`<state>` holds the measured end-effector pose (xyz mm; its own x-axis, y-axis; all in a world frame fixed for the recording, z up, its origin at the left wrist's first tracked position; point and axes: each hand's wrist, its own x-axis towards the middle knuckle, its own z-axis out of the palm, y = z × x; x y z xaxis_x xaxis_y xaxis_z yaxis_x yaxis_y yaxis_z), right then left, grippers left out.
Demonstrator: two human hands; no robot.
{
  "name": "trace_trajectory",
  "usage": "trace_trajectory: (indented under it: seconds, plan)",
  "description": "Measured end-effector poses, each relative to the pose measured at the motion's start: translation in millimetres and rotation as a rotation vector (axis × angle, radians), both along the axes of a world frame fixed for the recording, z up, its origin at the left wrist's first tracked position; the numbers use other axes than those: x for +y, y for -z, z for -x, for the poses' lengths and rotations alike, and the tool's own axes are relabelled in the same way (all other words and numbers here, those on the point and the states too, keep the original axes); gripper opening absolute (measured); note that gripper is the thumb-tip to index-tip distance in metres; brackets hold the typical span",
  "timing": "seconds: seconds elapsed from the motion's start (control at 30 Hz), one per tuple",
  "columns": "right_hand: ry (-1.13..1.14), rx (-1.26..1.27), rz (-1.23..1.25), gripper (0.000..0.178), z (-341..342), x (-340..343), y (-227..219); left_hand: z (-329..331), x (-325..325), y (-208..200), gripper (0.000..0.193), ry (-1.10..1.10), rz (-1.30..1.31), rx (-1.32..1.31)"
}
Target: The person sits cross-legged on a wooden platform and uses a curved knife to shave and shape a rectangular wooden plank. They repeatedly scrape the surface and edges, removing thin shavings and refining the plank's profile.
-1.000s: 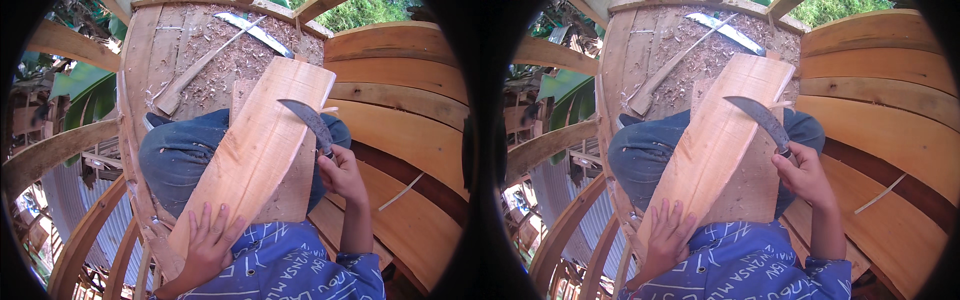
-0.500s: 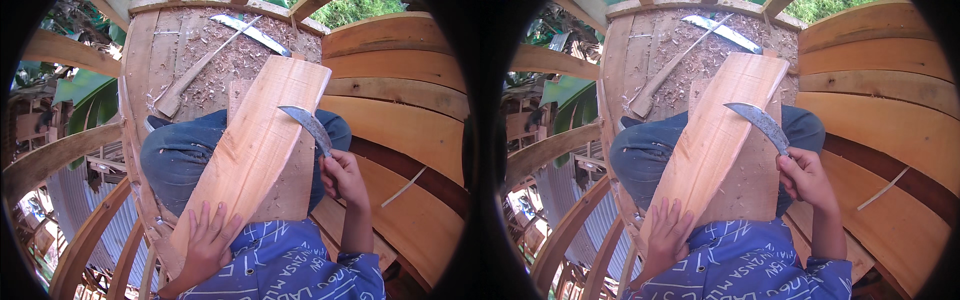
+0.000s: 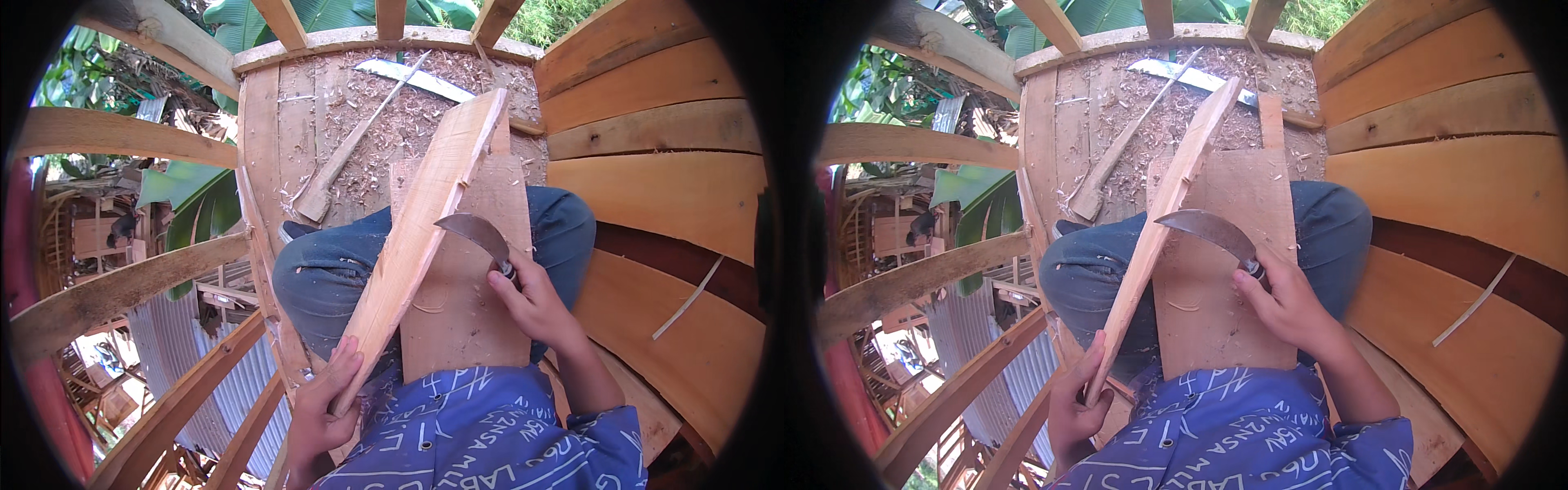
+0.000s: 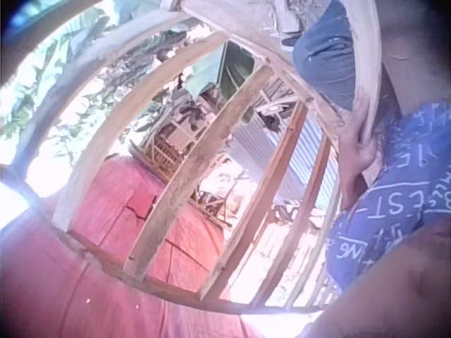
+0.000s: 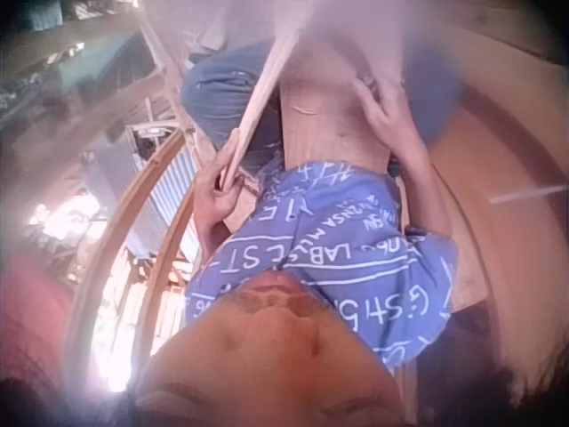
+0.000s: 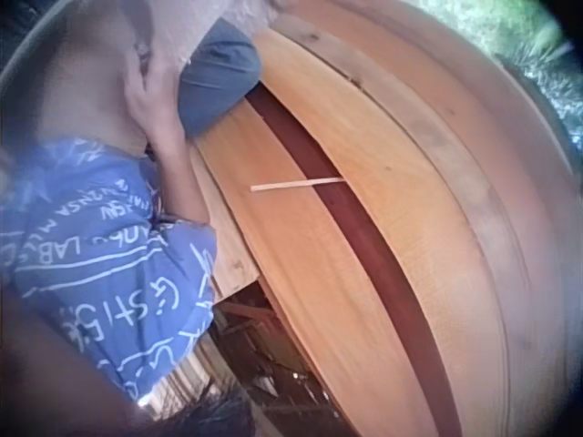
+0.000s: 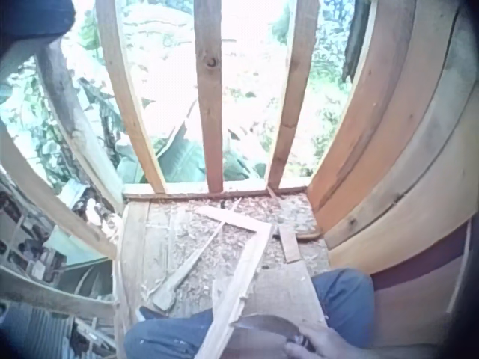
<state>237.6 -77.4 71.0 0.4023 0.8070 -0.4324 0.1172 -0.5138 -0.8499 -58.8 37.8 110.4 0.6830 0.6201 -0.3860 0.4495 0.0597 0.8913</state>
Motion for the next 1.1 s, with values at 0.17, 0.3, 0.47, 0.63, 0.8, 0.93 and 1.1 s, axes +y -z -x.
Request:
trace_trajectory:
  seconds: [0.17, 0.3, 0.47, 0.63, 0.8, 0.93, 1.1]
  plan:
    - [-0.009, -0.083, -0.094, 0.03, 11, 25, 3, 12, 28, -4, 0.04, -0.006, -0.101, 0.254]
    - [-0.132, -0.218, -0.259, 0.041, 29, 50, 3, 19, 35, -5, 0.031, 0.074, -0.236, 0.354]
    - [-0.149, -0.36, -0.349, 0.045, 29, 71, 4, 15, 27, -5, 0.031, 0.06, -0.288, 0.345]
    - [-0.168, -0.483, -0.376, 0.05, 26, 78, 9, 11, 19, -5, 0.031, 0.039, -0.319, 0.384]
    - [-0.112, -0.704, -0.403, 0.056, 22, 90, 22, 5, 10, -7, 0.037, 0.039, -0.383, 0.435]
    - [-0.082, -0.831, -0.451, 0.062, 14, 113, 40, 5, 8, -2, 0.043, 0.019, -0.379, 0.452]
    - [-0.017, -0.861, -0.436, 0.07, -1, 139, 61, 0, 5, -1, 0.041, -0.011, -0.408, 0.425]
